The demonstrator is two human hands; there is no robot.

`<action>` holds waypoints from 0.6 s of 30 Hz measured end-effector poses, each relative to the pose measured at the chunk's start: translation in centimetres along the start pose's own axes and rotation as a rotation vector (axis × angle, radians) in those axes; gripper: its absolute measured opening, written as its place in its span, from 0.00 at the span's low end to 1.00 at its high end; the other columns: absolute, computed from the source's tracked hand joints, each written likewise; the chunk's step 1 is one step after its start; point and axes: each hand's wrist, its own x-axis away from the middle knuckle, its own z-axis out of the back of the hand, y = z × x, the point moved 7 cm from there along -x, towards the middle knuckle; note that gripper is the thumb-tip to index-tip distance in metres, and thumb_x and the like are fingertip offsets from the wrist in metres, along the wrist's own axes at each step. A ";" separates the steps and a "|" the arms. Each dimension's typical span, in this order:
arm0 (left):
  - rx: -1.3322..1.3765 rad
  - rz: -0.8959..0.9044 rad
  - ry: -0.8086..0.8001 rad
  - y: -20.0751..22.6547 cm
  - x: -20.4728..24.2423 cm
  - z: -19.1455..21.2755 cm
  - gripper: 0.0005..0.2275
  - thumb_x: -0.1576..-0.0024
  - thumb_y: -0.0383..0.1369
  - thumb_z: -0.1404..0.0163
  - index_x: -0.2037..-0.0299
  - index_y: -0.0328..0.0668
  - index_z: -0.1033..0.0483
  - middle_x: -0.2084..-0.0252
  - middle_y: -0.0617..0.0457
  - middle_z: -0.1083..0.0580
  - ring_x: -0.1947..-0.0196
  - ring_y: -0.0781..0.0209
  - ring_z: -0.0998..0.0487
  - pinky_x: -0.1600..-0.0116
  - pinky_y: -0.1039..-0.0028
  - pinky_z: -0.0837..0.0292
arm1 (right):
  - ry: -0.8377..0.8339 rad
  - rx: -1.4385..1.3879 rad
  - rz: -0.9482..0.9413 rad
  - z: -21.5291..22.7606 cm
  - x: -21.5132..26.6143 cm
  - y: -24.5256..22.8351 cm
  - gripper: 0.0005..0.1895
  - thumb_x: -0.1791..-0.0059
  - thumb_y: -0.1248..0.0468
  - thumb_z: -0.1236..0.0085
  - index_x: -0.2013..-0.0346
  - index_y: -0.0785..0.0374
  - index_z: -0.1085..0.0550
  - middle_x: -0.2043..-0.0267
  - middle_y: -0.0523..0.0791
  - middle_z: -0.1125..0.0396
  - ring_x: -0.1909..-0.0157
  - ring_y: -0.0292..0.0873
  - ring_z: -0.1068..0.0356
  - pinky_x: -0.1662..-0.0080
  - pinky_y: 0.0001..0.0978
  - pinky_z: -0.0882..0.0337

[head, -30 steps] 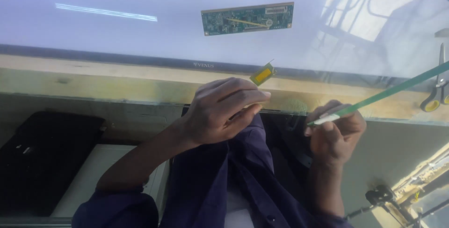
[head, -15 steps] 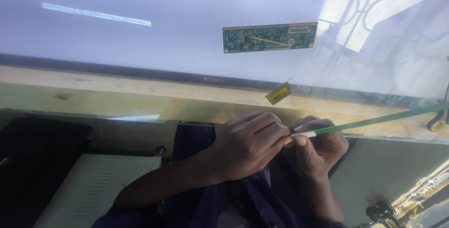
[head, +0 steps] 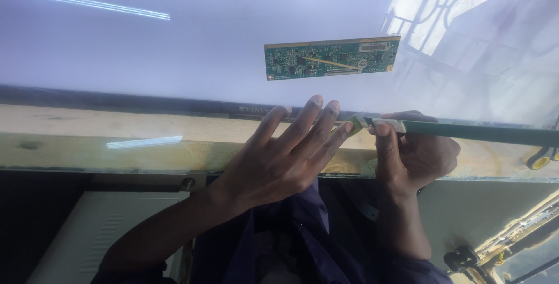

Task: Applying protective adhesive film to a circuit board on a display panel using scissors.

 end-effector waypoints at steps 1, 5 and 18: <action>-0.004 -0.003 -0.015 0.1 0.1 -0.2 0.13 0.35 0.36 0.52 0.41 0.53 0.29 0.45 0.54 0.26 0.44 0.59 0.29 0.52 0.72 0.30 | -0.001 0.022 0.020 0.0 0.1 -0.1 0.15 0.47 0.60 0.44 0.71 0.71 0.28 0.75 0.48 0.30 0.78 0.40 0.35 0.72 0.27 0.39; -0.020 -0.005 -0.023 -0.1 -0.1 -0.1 0.12 0.35 0.38 0.55 0.42 0.54 0.28 0.45 0.55 0.26 0.45 0.60 0.29 0.53 0.74 0.32 | -0.017 -0.009 0.046 -0.4 -0.3 -0.5 0.13 0.48 0.63 0.43 0.72 0.71 0.28 0.75 0.50 0.31 0.80 0.38 0.39 0.75 0.25 0.45; -0.054 0.010 -0.010 -0.3 -0.3 0.1 0.11 0.34 0.39 0.56 0.45 0.54 0.25 0.45 0.56 0.27 0.45 0.62 0.29 0.52 0.75 0.34 | -0.072 0.131 0.081 -0.6 -0.3 -0.5 0.15 0.47 0.60 0.44 0.73 0.69 0.26 0.75 0.46 0.30 0.81 0.37 0.42 0.73 0.26 0.46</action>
